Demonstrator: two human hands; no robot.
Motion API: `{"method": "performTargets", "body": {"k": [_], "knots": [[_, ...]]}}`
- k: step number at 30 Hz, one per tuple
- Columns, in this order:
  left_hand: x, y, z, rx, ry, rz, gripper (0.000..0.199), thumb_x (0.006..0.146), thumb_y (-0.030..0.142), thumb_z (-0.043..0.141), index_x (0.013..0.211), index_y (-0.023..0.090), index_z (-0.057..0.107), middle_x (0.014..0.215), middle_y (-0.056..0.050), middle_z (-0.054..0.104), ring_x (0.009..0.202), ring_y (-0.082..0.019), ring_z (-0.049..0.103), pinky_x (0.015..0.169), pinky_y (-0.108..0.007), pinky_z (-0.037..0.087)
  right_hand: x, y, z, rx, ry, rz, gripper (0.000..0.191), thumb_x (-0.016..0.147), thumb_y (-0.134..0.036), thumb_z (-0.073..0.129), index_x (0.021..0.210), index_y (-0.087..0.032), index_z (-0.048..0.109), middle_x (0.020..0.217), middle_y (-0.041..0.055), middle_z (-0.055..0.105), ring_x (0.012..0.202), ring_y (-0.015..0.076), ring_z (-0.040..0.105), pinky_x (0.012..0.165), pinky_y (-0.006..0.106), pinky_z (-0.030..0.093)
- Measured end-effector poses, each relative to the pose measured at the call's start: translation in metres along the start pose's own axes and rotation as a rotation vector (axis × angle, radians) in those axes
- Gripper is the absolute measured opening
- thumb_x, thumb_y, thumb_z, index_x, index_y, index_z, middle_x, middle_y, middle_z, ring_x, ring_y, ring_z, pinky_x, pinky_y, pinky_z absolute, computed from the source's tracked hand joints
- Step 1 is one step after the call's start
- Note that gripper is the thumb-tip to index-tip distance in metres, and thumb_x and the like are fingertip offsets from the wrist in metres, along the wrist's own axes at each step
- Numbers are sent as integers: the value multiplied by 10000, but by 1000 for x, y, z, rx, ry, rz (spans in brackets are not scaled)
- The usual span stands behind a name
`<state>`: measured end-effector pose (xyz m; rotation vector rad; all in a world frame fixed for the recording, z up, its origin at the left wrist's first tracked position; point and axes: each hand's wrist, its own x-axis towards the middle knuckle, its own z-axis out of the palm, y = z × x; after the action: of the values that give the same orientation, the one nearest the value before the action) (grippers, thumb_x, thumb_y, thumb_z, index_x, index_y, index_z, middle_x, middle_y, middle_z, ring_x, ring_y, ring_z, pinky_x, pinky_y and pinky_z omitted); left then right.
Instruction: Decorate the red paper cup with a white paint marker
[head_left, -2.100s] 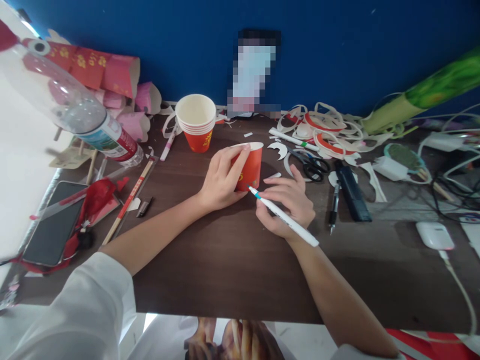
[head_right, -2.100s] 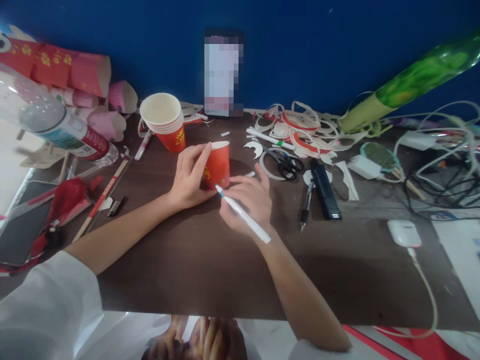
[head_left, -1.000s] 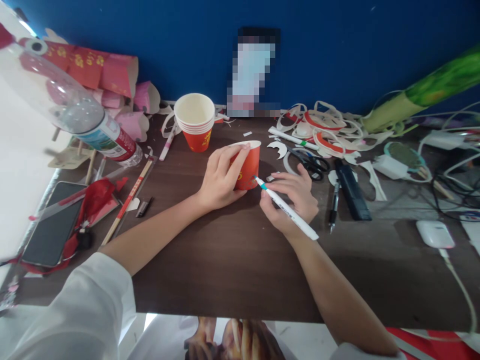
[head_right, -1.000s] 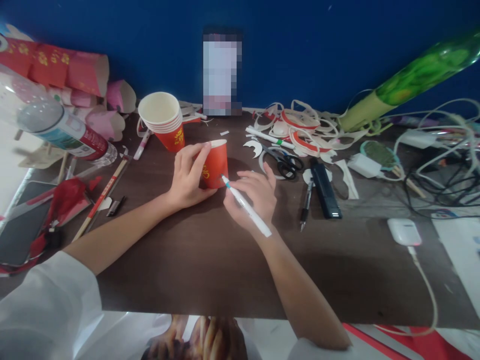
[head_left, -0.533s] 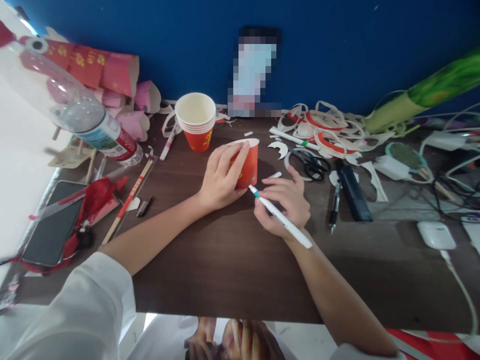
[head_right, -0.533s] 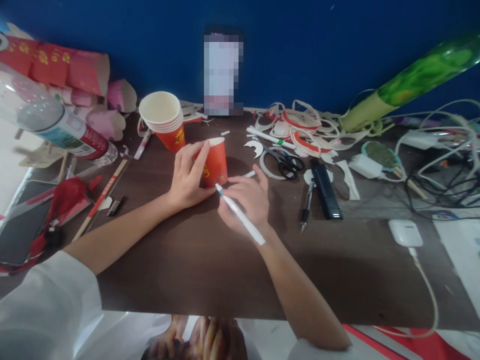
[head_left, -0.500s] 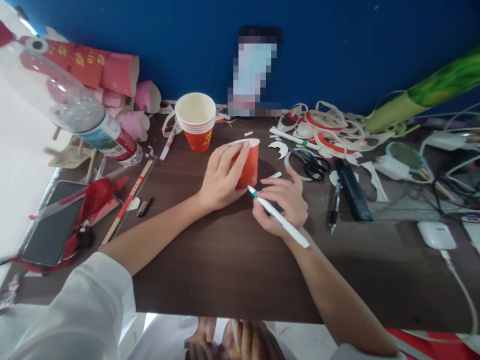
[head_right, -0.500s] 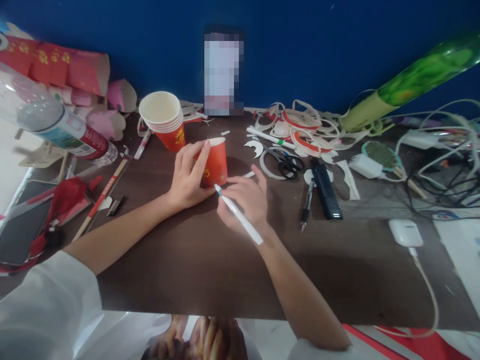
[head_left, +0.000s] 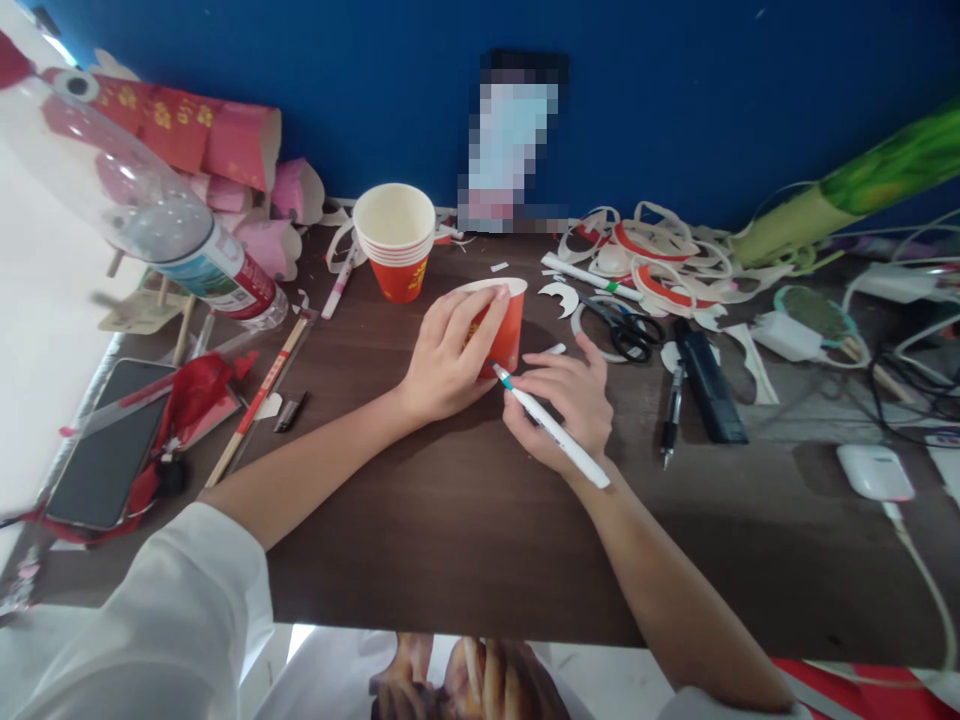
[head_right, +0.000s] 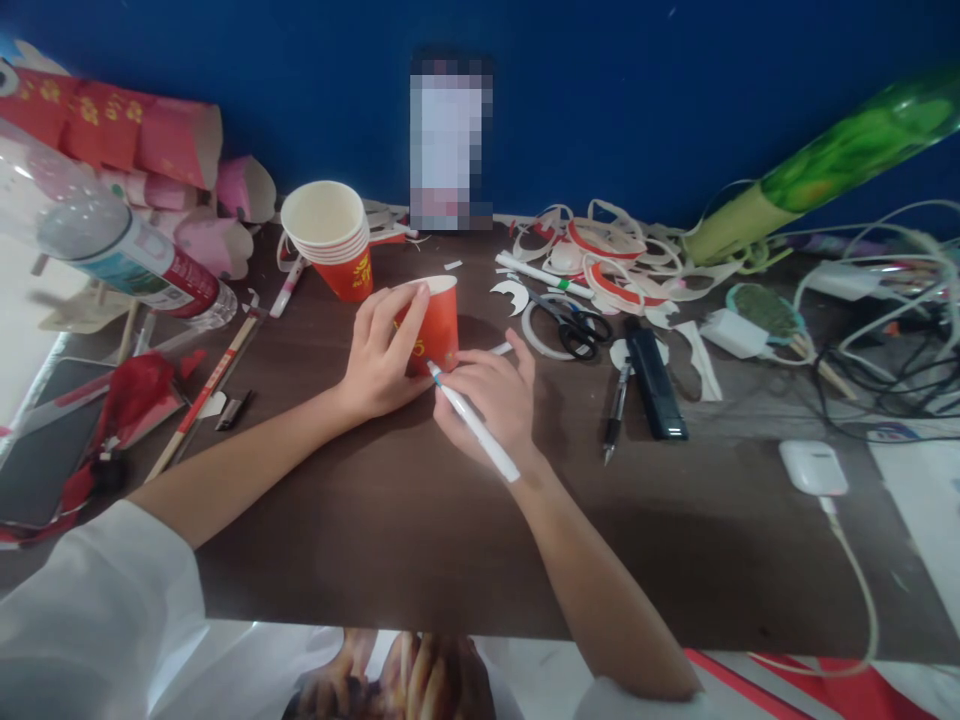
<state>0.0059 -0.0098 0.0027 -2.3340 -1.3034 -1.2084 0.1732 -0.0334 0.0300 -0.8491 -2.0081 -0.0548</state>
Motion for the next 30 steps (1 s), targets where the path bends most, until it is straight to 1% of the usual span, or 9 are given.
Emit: {"method": "performTargets", "body": {"k": [5, 9, 14, 17, 20, 22, 26, 30], "knots": [[0, -1, -1, 5, -12, -1, 620, 880, 410, 496, 1403, 123, 323, 1332, -198, 497, 1267, -314, 444, 1077, -489, 326, 0, 1, 0, -25, 34, 20, 198, 689, -112, 658, 801, -245, 563, 725, -48, 709, 761, 195, 712, 1017, 548, 419], [1, -2, -3, 34, 11, 32, 639, 864, 391, 522, 1403, 113, 320, 1307, -198, 515, 1239, -311, 468, 1056, -479, 353, -1, 2, 0, -26, 59, 35, 179, 694, -120, 649, 787, -245, 563, 695, -51, 697, 749, 195, 711, 1005, 548, 431], [1, -3, -2, -3, 0, 23, 646, 870, 410, 511, 1412, 120, 313, 1316, -202, 506, 1250, -314, 459, 1067, -495, 334, -2, 4, 1, -9, 81, 53, 196, 670, -113, 667, 784, -237, 568, 697, -42, 691, 754, 199, 708, 1006, 556, 429], [1, -3, -2, -15, -8, 20, 671, 863, 414, 517, 1423, 126, 287, 1324, -201, 497, 1258, -318, 449, 1074, -500, 325, -3, 4, 1, -9, 72, 68, 179, 675, -125, 659, 783, -235, 569, 705, -41, 688, 750, 200, 709, 1009, 563, 427], [1, -3, -3, -31, -21, 17, 712, 844, 377, 545, 1436, 118, 243, 1331, -206, 484, 1269, -320, 434, 1086, -504, 309, -3, 3, -2, 12, 72, 72, 158, 687, -134, 643, 783, -233, 566, 713, -40, 685, 749, 202, 711, 999, 571, 436], [1, -2, -3, -46, -39, -1, 734, 834, 365, 559, 1442, 130, 219, 1345, -205, 465, 1288, -329, 409, 1096, -525, 285, -2, 1, -4, 47, 104, 75, 159, 690, -131, 639, 788, -233, 566, 709, -39, 680, 747, 206, 712, 988, 577, 445], [2, -1, -3, -73, -59, -53, 774, 820, 366, 579, 1452, 171, 178, 1369, -199, 398, 1348, -373, 310, 1096, -587, 235, 1, 0, -6, 84, 146, 113, 153, 713, -143, 634, 810, -238, 562, 711, -31, 672, 731, 212, 711, 982, 586, 447], [2, 0, -3, -148, -117, -89, 831, 801, 372, 599, 1465, 185, 136, 1417, -203, 265, 1355, -360, 289, 1085, -527, 304, 0, 2, -6, 149, 178, 121, 101, 761, -148, 588, 819, -226, 564, 709, -20, 674, 700, 198, 706, 981, 592, 439]]}}
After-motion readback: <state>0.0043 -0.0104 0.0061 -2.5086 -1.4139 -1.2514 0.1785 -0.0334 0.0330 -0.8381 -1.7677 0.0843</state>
